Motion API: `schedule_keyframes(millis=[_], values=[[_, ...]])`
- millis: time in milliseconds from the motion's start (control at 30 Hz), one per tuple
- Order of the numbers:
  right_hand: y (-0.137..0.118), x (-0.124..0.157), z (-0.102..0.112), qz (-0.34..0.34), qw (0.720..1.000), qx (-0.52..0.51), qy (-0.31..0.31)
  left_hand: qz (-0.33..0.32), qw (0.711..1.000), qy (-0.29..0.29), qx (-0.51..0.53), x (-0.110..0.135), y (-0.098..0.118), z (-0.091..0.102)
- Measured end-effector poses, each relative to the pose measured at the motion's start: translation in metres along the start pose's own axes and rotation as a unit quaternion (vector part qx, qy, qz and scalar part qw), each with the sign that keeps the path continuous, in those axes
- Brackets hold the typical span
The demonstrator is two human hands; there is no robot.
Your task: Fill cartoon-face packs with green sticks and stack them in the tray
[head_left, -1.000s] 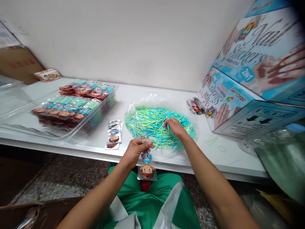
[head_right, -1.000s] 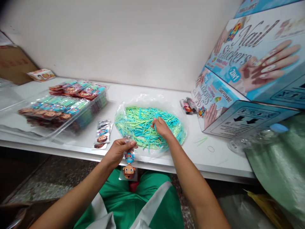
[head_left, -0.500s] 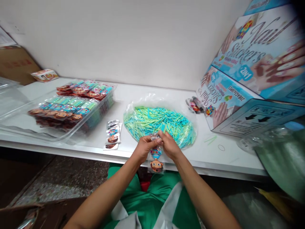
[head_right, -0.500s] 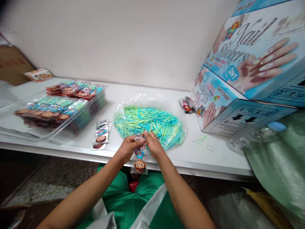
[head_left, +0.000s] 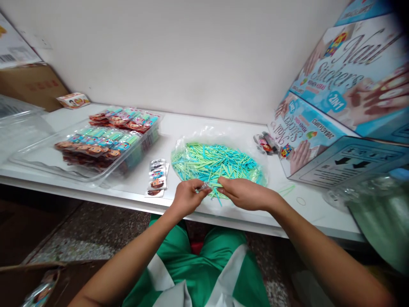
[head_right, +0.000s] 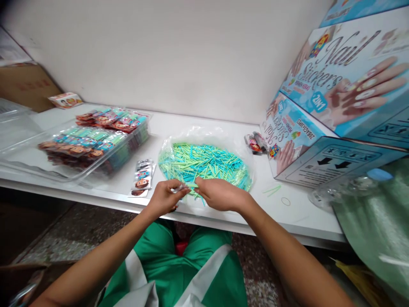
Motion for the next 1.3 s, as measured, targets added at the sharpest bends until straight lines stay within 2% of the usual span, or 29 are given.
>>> schedule_keyframes(millis=[67,167,233,300,433,533,600,700,767,867,967,1067,1167,1233,1300], values=[[-0.002,-0.001,-0.002,0.003,0.999,0.047,-0.015,-0.096,0.984,0.001,-0.148,0.003,0.013,0.002],[-0.005,-0.004,-0.009,-0.002,0.993,0.107,-0.04,-0.197,0.926,-0.005,-0.321,0.007,0.025,-0.001],[-0.006,-0.006,-0.014,-0.01,0.99,0.129,-0.053,-0.225,0.895,-0.016,-0.385,0.009,0.029,-0.006],[-0.008,-0.008,-0.017,-0.018,0.989,0.132,-0.062,-0.234,0.878,-0.034,-0.417,0.01,0.03,-0.012],[-0.012,-0.012,-0.021,-0.019,0.99,0.114,-0.078,-0.227,0.879,-0.085,-0.411,0.015,0.032,-0.028],[-0.011,-0.013,-0.019,-0.002,0.993,0.079,-0.09,-0.208,0.901,-0.129,-0.359,0.023,0.029,-0.037],[-0.01,-0.012,-0.016,0.021,0.995,0.025,-0.095,-0.179,0.927,-0.148,-0.294,0.027,0.026,-0.038],[-0.007,-0.01,-0.009,0.042,0.994,-0.072,-0.074,-0.117,0.969,-0.165,-0.138,0.029,0.02,-0.037],[-0.003,-0.01,-0.006,0.025,0.994,-0.105,-0.036,-0.064,0.979,-0.192,-0.012,0.03,0.012,-0.041],[0.0,-0.013,-0.009,-0.007,0.992,-0.124,0.03,0.018,0.963,-0.219,0.157,0.029,0.0,-0.052],[0.002,-0.016,-0.017,-0.019,0.971,-0.217,0.096,0.082,0.943,-0.181,0.268,0.029,-0.011,-0.055],[0.015,-0.017,-0.03,-0.044,0.916,-0.367,0.153,0.121,0.924,-0.138,0.335,0.032,-0.017,-0.055],[0.027,-0.014,-0.043,-0.054,0.857,-0.475,0.192,0.136,0.912,-0.127,0.366,0.036,-0.02,-0.056],[0.03,-0.012,-0.049,-0.063,0.833,-0.512,0.201,0.143,0.905,-0.128,0.38,0.038,-0.021,-0.058],[0.031,-0.01,-0.051,-0.074,0.822,-0.528,0.198,0.145,0.9,-0.126,0.39,0.039,-0.022,-0.06]])
Point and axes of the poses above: each hand's wrist, its own x-axis away from the middle knuckle, its own z-axis out of the back of the hand, y = z × x, the point moved 7 cm from there along -x, towards the middle knuckle, and after that the axes turned 3 degrees about -x, right-handed, at the moved point
